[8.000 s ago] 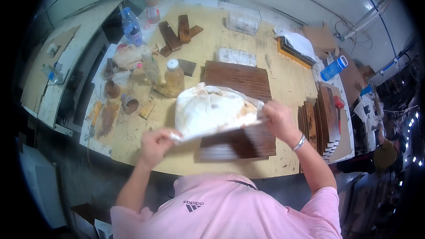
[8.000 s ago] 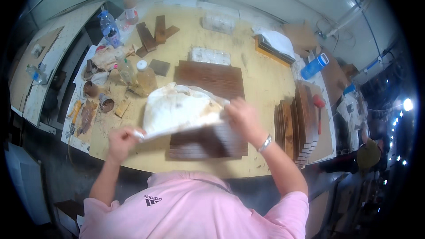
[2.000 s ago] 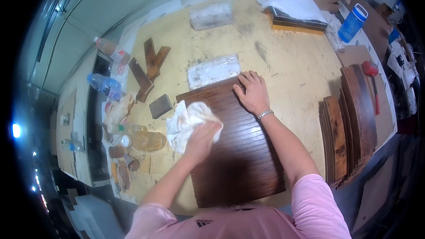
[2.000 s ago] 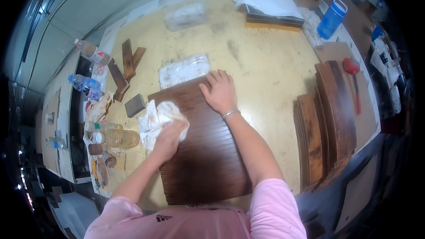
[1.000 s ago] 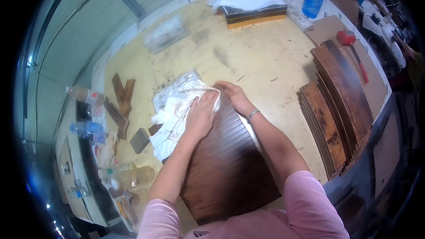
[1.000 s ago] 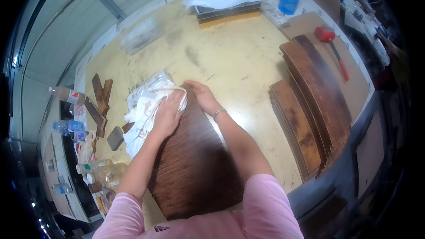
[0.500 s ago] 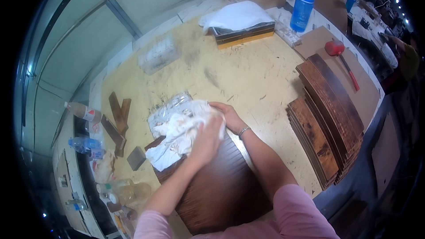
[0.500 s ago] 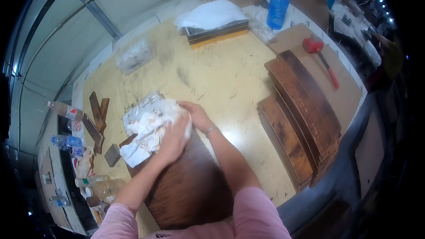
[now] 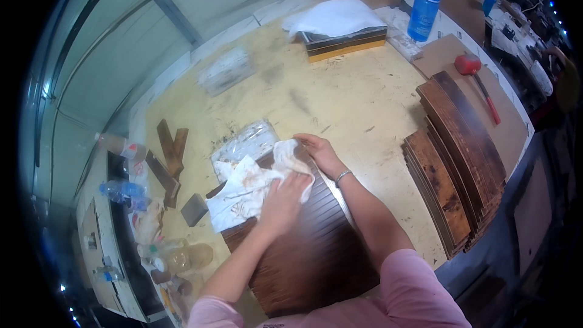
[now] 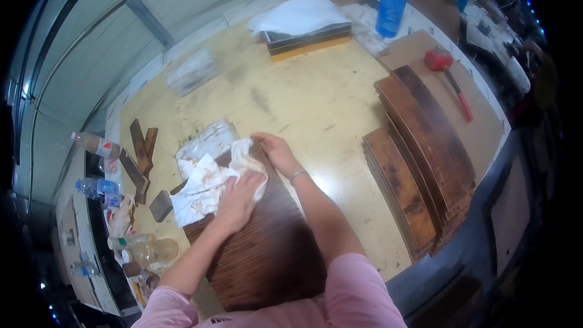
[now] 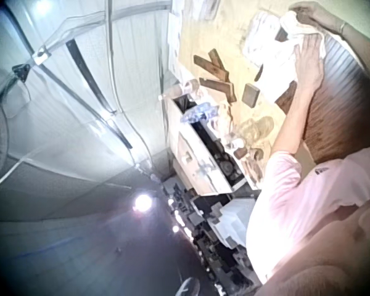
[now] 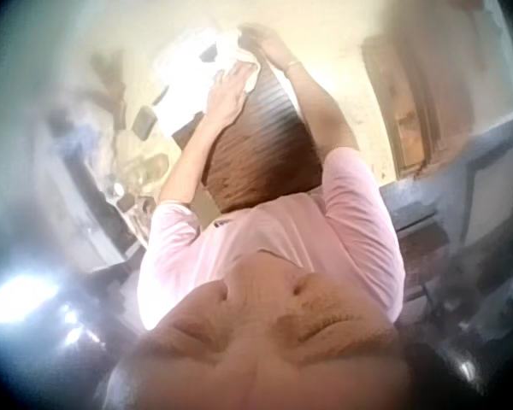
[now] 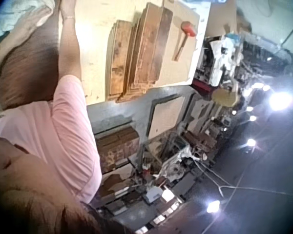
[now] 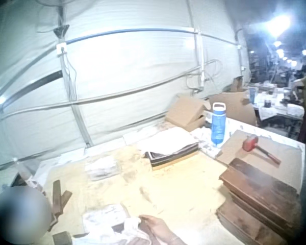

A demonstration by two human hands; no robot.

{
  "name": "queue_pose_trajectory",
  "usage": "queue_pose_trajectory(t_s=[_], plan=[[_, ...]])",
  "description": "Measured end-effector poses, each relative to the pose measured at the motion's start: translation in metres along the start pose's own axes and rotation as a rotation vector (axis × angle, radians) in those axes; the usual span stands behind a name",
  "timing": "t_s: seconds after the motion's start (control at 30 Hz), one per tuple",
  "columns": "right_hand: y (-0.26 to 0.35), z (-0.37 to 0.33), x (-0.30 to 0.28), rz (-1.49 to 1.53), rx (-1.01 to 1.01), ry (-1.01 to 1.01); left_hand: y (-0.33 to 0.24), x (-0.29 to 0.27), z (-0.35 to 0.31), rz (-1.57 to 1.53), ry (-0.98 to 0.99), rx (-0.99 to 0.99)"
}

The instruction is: The person applies a liquid from a bottle to a cloth and uses it to wipe and polish the surface of a grooved wooden panel and the edge of a flat wooden plank.

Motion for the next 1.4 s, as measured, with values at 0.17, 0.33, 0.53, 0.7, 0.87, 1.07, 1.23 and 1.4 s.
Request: queue_pose_trajectory(t_s=[0.17,0.33,0.53,0.7,0.87,1.07,1.23,1.4], plan=[[0.002,0.001,0.002,-0.028,-0.005,-0.039,0.05,-0.001,0.055,0.133,-0.305,-0.217],[-0.005,0.004,-0.007,0.114,0.036,-0.046,0.008,-0.002,0.037,-0.11,-0.094,-0.244],[-0.002,-0.001,0.003,0.06,0.064,-0.026,0.156,-0.048,-0.112,0.238,-0.526,-0.591],[0.004,-0.014,0.016,0.228,0.151,0.021,0.209,-0.02,-0.171,-1.448,-0.81,-1.086],[0.021,-0.02,0.017,-0.295,-0.087,0.026,0.185,-0.03,-0.16,-1.2,-0.867,-1.05],[0.008,-0.008,0.014,-0.41,-0.256,0.003,0.171,-0.051,-0.135,-0.422,-0.773,-0.774],[0.005,-0.008,0.012,-0.435,-0.19,-0.014,0.038,-0.04,-0.094,0.046,-0.187,-0.187],[0.008,-0.006,0.014,-0.472,-0.208,-0.02,0.086,-0.069,-0.118,0.22,-0.267,-0.235]])
Point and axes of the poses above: each hand's wrist, its own z-axis towards the middle knuckle, its own x-axis out of the palm, y = z × x, the point moved 6 cm from there along z, towards the middle knuckle, and after that the axes turned 10 degrees about -y, right-handed, at the moved point
